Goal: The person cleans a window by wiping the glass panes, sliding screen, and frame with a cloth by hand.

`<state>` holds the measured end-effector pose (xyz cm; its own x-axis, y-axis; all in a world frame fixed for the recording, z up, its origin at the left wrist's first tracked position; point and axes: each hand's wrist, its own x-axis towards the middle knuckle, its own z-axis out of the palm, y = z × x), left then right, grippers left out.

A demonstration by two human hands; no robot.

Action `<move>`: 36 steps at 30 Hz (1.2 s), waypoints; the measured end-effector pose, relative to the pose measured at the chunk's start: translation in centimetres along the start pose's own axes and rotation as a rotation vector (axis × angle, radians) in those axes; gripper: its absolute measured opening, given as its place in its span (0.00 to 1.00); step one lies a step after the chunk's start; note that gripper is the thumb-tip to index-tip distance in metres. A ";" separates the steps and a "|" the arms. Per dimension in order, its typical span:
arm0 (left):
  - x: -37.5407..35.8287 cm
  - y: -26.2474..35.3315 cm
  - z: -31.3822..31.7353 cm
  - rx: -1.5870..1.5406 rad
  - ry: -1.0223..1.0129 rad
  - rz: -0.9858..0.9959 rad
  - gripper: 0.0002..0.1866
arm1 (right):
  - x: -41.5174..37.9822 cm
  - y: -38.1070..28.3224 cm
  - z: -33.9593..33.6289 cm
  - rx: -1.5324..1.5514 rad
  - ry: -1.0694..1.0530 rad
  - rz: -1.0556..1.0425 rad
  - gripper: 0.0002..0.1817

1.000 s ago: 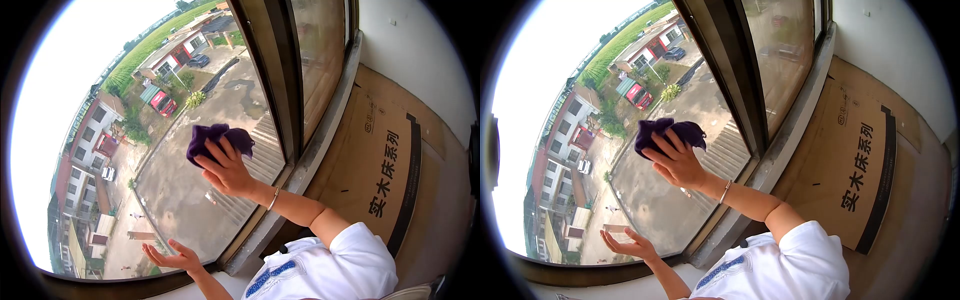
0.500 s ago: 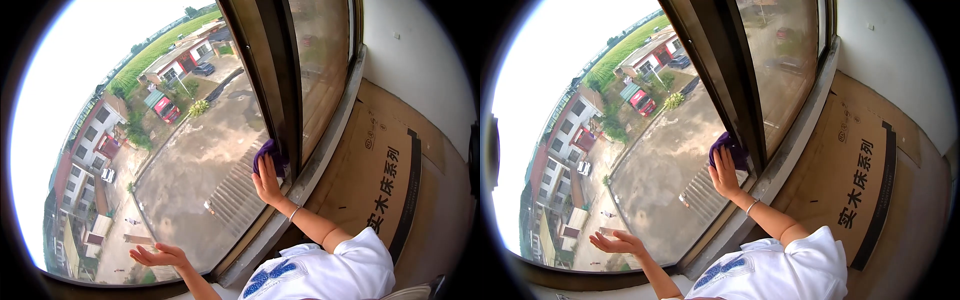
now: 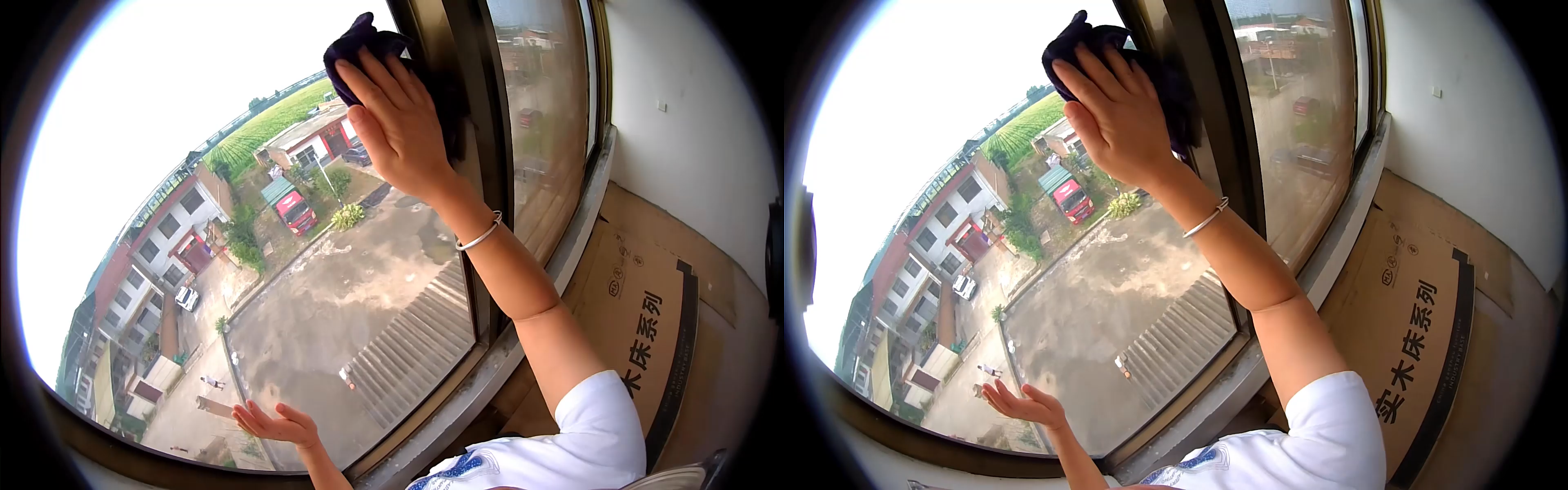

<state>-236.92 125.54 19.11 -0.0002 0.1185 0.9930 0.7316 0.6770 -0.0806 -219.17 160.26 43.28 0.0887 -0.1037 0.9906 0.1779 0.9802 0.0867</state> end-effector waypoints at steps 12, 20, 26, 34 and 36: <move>-1.4 -0.7 -0.2 -0.003 -0.046 -0.055 0.24 | 7.5 -5.3 2.7 0.092 -0.188 -0.481 0.21; -1.3 -0.1 -0.2 -0.005 -0.037 -0.042 0.25 | 23.1 -0.7 5.2 -0.069 0.276 -0.146 0.18; -1.6 -0.8 -0.3 -0.002 -0.057 -0.052 0.25 | 26.0 -16.9 12.2 -0.012 0.323 -0.533 0.18; -2.3 -1.2 -0.3 0.003 -0.086 -0.034 0.25 | 29.1 -10.5 5.5 -0.118 0.089 -0.175 0.18; -2.6 -1.1 0.1 0.017 -0.075 -0.034 0.25 | 29.5 -5.6 3.6 -0.067 -0.049 0.059 0.21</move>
<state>-237.78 124.58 16.56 -0.0763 0.1484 0.9860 0.7183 0.6940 -0.0489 -221.08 152.34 72.44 0.0534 -0.0362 0.9979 0.2391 0.9707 0.0224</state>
